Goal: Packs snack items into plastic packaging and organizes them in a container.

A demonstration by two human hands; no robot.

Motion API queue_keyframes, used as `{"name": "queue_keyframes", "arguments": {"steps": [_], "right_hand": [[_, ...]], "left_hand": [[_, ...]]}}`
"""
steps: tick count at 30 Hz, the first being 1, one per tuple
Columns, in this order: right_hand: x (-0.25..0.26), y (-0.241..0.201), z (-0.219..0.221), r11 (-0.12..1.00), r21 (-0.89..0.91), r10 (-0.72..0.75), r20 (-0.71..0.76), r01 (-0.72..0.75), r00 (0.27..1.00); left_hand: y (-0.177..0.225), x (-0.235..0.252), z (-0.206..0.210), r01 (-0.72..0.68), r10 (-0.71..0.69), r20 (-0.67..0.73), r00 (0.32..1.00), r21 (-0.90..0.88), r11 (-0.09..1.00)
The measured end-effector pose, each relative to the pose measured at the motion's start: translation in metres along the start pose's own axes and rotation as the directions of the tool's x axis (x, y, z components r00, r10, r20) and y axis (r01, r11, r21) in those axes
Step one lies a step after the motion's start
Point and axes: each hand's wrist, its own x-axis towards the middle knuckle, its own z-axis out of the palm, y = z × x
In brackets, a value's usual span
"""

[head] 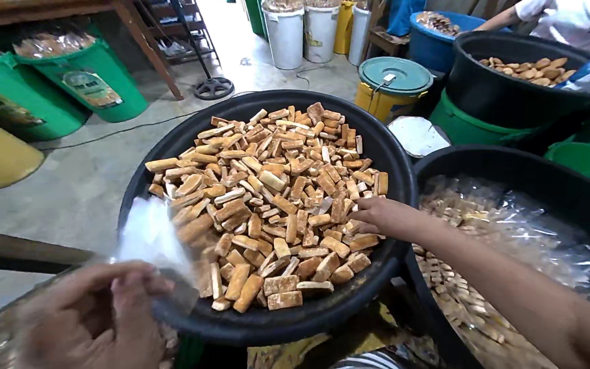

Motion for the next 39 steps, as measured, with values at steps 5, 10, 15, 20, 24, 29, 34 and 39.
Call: {"name": "queue_keyframes", "arguments": {"steps": [5, 10, 15, 20, 24, 29, 34, 39], "right_hand": [[-0.011, -0.012, 0.005, 0.996, -0.035, 0.08, 0.015, -0.08, 0.997], [-0.014, -0.024, 0.005, 0.976, 0.059, 0.213, -0.015, -0.212, 0.977], [-0.019, -0.027, -0.006, 0.893, 0.278, 0.371, -0.009, -0.354, 0.929], [-0.026, -0.043, -0.002, 0.844, 0.536, 0.297, -0.457, -0.007, 0.839], [-0.017, -0.051, -0.002, 0.985, 0.167, 0.138, -0.678, -0.032, 0.722], [-0.02, -0.073, -0.018, 0.988, 0.116, 0.145, -0.502, -0.099, 0.852], [-0.027, -0.084, -0.026, 0.948, 0.256, 0.288, -0.441, -0.189, 0.85], [-0.043, -0.084, -0.027, 0.973, 0.22, 0.204, -0.654, -0.075, 0.729]], "left_hand": [[0.048, 0.04, 0.069, -0.315, 0.284, 0.14, 0.949, 0.317, 0.895], [0.06, 0.059, 0.168, -0.494, 0.322, 0.558, 0.765, 0.187, 0.849], [0.041, 0.051, 0.2, -0.408, -0.085, 0.919, 0.385, 0.252, 0.878], [0.048, 0.054, 0.191, -0.022, -0.048, 0.899, 0.435, 0.063, 0.998], [0.051, 0.048, 0.189, 0.026, 0.041, 0.813, 0.581, -0.069, 0.997], [0.056, 0.042, 0.188, 0.007, 0.068, 0.681, 0.729, -0.106, 0.994], [0.066, 0.029, 0.185, -0.13, 0.268, 0.578, 0.771, -0.268, 0.954], [0.045, 0.05, 0.169, -0.006, 0.352, 0.376, 0.857, -0.677, 0.736]]}}
